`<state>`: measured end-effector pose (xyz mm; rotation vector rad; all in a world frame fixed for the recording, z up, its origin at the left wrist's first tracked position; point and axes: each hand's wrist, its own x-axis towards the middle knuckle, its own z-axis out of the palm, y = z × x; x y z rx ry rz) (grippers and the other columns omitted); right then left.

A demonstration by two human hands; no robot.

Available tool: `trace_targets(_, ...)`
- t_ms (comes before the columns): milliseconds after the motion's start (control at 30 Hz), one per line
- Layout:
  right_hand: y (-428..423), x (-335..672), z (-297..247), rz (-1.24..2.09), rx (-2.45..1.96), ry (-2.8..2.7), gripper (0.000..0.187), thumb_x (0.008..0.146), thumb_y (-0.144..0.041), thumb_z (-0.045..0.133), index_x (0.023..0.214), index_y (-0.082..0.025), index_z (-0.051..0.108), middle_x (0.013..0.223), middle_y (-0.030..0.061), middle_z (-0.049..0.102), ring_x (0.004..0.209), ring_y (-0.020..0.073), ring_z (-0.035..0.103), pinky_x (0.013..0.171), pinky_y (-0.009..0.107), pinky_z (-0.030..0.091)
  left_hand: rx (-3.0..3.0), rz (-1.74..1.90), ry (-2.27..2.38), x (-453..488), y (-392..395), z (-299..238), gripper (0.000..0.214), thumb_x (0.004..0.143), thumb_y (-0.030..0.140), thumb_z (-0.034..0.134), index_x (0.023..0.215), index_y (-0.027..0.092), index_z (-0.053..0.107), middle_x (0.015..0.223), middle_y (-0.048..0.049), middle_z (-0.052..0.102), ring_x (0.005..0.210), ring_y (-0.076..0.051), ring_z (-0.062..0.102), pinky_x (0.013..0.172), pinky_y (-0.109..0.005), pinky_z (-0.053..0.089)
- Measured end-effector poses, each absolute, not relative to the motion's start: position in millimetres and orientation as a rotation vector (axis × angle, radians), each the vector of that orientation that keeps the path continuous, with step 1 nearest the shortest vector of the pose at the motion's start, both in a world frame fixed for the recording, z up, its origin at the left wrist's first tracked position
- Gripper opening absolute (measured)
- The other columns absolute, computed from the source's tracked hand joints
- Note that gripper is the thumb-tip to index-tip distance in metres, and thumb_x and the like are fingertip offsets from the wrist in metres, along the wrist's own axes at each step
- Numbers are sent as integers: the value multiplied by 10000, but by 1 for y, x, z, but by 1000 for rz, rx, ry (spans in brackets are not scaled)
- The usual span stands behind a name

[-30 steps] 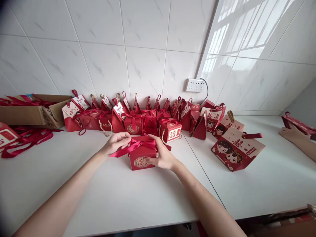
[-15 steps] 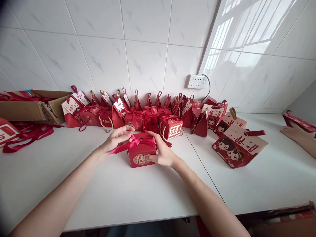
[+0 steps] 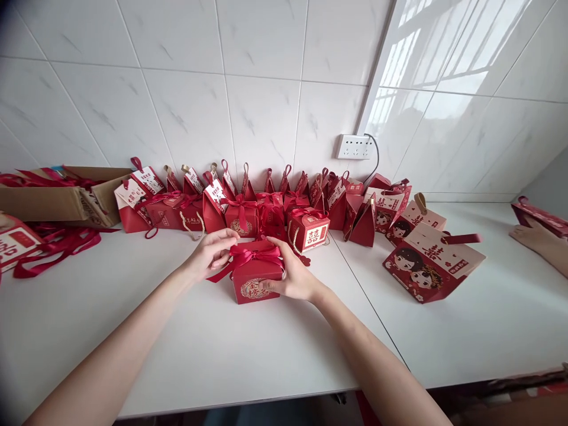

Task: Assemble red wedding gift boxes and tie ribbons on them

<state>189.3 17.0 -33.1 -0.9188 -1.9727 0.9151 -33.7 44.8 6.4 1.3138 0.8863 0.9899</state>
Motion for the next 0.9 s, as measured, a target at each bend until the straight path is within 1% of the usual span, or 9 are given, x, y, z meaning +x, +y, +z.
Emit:
trace_targets(100,18,190,-34,807,-931,-1993,908,663,-332,767,1396,-230,241,1412,157,379,1276,324,428,1035,488,388,1326,1062,936,-34,48,4,355,634,329,698,923,184,552,660,34,580,330,-29,392,299,-158,143)
trace_targets(167,18,190,-36,692,-926,-2002,915,669,-324,758,1405,-223,224,1401,164,375,1284,331,413,1046,497,374,1326,1155,974,-35,50,3,395,625,348,698,950,196,534,789,11,600,375,-35,445,305,-154,143)
trace_targets(300,21,192,-38,397,-869,-2038,926,688,-331,744,1421,-218,189,1401,177,330,1316,343,352,1057,517,366,1501,1091,1002,-36,49,2,391,704,529,606,668,174,445,525,63,424,353,-35,349,335,-161,160)
trace_targets(367,22,193,-38,277,-841,-2068,907,713,-343,725,1424,-228,174,1404,179,311,1335,343,323,1059,528,367,1619,988,1005,-34,46,1,425,737,568,568,640,182,418,463,77,359,366,-48,335,360,-171,199)
trace_targets(500,24,195,-38,225,-843,-2092,885,738,-428,704,1413,-230,166,1404,189,303,1350,340,304,1065,537,362,1789,1017,1104,-25,40,-3,367,788,499,549,656,193,396,504,81,349,424,-60,339,427,-187,253)
trace_targets(600,24,197,-38,450,-818,-2036,959,680,-606,692,1379,-214,166,1418,208,297,1348,343,317,1057,531,369,1873,1125,1184,-17,38,-9,327,825,442,499,650,195,376,572,64,388,502,-78,398,490,-198,297)
trace_targets(733,24,196,-39,945,-731,-1680,561,783,-713,467,1092,-260,352,1395,154,400,1252,277,472,946,457,473,1898,1111,1287,-11,35,-14,319,865,442,427,665,204,354,582,61,396,546,-99,412,538,-212,315)
trace_targets(800,25,194,-39,1020,-801,-1531,401,829,-628,485,877,-241,390,1349,122,471,1181,252,532,895,413,493,1898,1094,1322,-10,35,-15,320,872,449,414,672,208,350,573,64,380,534,-101,389,536,-215,308)
trace_targets(900,26,189,-39,964,-869,-1467,358,833,-512,562,728,-211,399,1312,110,515,1130,244,559,863,374,486,1922,1115,1287,-10,35,-14,295,879,435,403,690,213,358,594,59,394,545,-106,401,541,-218,317)
